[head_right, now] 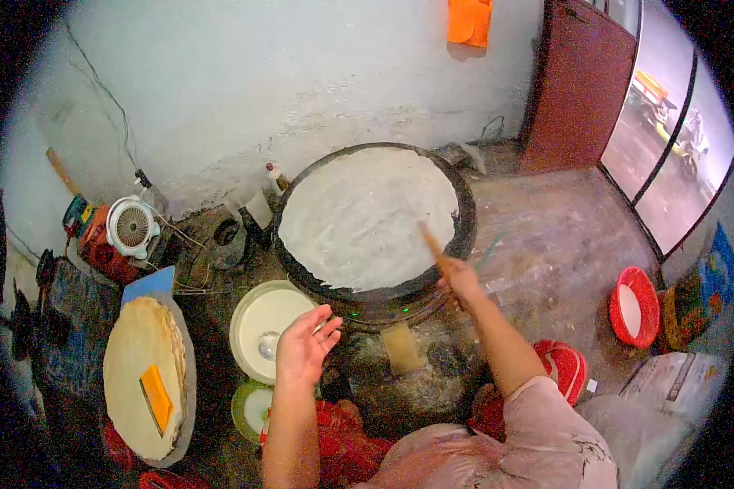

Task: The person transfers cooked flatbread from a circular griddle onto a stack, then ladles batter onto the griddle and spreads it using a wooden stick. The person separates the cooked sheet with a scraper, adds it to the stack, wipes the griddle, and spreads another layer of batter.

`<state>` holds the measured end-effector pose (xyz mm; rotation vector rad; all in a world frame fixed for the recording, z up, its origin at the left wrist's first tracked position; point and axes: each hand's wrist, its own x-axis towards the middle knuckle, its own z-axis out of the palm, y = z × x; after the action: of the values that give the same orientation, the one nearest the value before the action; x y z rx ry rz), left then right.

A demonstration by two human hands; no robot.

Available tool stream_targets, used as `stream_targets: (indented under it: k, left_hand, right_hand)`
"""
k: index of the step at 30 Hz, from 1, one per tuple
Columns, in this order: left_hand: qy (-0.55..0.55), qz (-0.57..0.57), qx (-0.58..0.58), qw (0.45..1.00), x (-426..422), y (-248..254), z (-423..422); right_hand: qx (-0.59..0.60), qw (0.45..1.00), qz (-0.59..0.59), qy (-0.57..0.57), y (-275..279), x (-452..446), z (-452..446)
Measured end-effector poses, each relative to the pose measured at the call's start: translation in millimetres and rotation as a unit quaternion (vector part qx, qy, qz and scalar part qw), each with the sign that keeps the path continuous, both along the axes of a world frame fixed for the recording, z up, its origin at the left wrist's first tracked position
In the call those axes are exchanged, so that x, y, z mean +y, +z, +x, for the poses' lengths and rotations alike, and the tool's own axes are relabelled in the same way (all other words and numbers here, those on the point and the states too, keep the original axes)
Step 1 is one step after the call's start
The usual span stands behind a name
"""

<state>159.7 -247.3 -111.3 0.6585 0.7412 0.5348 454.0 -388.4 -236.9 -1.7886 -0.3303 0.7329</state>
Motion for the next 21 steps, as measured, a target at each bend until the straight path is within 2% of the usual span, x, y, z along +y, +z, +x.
stream_targets:
  k: [1, 3, 4, 6, 9, 10, 11, 12, 13, 14, 17, 19, 21]
  left_hand:
    - [0.003, 0.004, 0.002, 1.0, -0.6, 1.0, 0.0]
    - [0.004, 0.009, 0.004, 1.0, -0.2, 1.0, 0.3]
    - [0.003, 0.009, 0.0, 1.0, 0.8, -0.5, -0.5]
    - [0.0, 0.008, -0.005, 1.0, 2.1, -1.1, 0.1]
    - [-0.009, 0.009, -0.006, 1.0, 0.3, -0.2, 2.1]
    - [-0.008, 0.011, -0.008, 1.0, -1.3, 0.3, 2.9]
    - [-0.006, 0.014, -0.011, 1.0, -2.4, 0.5, 4.2]
    - [-0.006, 0.013, -0.01, 1.0, -3.4, -0.8, 5.1]
    - [-0.008, 0.013, -0.009, 1.0, -4.6, -1.0, 6.1]
    - [-0.009, 0.011, -0.004, 1.0, -5.5, -0.8, 7.1]
    - [-0.024, 0.02, -0.012, 0.999, -5.2, -9.1, 5.6]
    - [-0.016, 0.019, -0.004, 1.0, -6.2, -7.7, 7.6]
    - [-0.016, 0.015, -0.004, 1.0, -6.2, -6.7, 8.1]
  right_hand:
    - [0.004, 0.995, 0.025, -0.101, -4.6, -0.9, 10.2]
    - [0.061, 0.987, 0.068, -0.131, 4.5, -14.7, 16.8]
    - [0.061, 0.987, 0.068, -0.133, 5.6, -19.3, 14.2]
    - [0.012, 0.998, 0.045, -0.051, 5.2, -31.2, 5.4]
    - [0.038, 0.997, 0.008, -0.073, 4.2, -41.1, -13.6]
    - [-0.01, 0.998, -0.028, -0.054, -9.7, -45.0, -10.1]
    - [-0.009, 0.998, -0.028, -0.057, -21.5, -45.1, -8.5]
    - [-0.229, 0.971, -0.068, -0.02, -30.6, -44.5, -9.2]
    - [-0.436, 0.894, -0.105, 0.019, -15.0, -40.3, -19.6]
    - [-0.371, 0.888, -0.267, 0.054, 3.7, -34.5, -25.2]
    - [-0.377, 0.865, -0.32, 0.084, -5.3, -23.0, -25.9]
    - [-0.405, 0.868, -0.278, 0.076, -7.2, -27.7, -34.1]
    - [-0.329, 0.934, -0.138, 0.038, -3.2, -37.3, -46.9]
